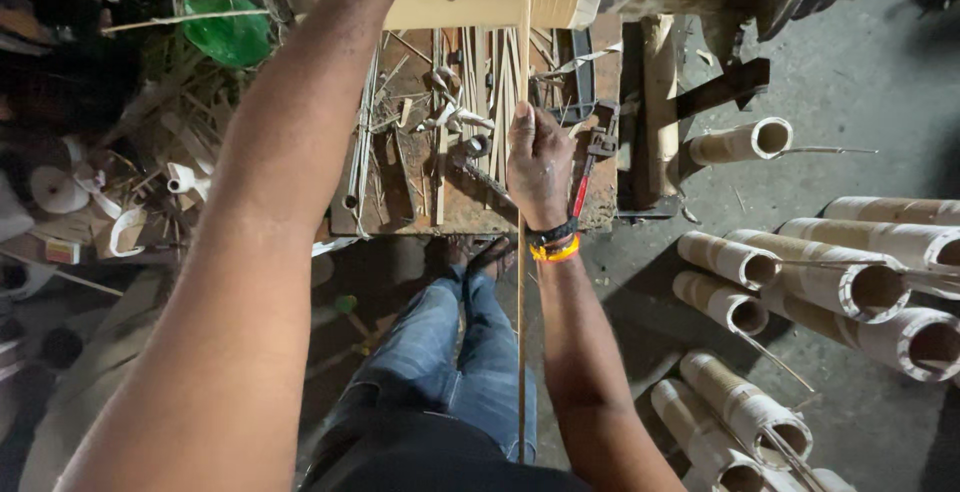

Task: The person winds a long thin wooden strip around a large cylindrical drum mounted on a machine, securing the wound layers with paper tape. They then pull the strip taut along the drum and hold it in place with one hand while steadying the wound roll with the other.

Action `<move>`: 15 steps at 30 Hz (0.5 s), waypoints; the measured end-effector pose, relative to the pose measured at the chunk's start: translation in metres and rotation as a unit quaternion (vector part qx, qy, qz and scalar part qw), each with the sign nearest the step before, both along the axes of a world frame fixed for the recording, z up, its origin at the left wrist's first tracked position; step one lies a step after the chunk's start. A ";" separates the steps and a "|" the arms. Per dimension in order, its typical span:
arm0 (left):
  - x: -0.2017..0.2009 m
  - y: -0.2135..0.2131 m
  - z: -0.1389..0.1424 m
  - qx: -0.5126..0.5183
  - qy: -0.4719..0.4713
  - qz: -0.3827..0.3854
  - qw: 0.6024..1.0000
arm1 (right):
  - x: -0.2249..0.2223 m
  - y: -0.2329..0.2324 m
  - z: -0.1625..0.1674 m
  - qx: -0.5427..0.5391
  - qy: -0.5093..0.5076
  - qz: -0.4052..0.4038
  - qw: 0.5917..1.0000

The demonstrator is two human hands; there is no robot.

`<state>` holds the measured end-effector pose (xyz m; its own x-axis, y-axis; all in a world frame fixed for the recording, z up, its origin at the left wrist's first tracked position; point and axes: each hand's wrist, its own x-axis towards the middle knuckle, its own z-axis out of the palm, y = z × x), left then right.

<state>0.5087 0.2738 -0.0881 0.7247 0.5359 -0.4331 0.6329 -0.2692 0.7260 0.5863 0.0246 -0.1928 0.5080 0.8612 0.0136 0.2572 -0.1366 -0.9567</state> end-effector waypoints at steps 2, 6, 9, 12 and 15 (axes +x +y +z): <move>-0.003 -0.002 0.004 0.003 -0.007 0.000 1.000 | -0.001 0.005 0.000 0.004 0.019 0.000 1.000; -0.010 -0.002 0.006 0.004 -0.012 -0.003 1.000 | -0.001 0.022 -0.005 0.030 0.084 -0.001 0.996; -0.003 0.007 0.010 0.020 -0.013 -0.004 1.000 | 0.004 0.035 -0.010 0.074 0.072 0.004 0.995; 0.000 0.009 0.009 0.028 -0.017 -0.003 0.999 | 0.010 0.043 -0.011 0.056 0.059 0.013 0.997; -0.010 0.004 0.010 0.050 -0.020 0.000 0.999 | 0.014 0.057 -0.008 0.025 0.051 0.011 0.998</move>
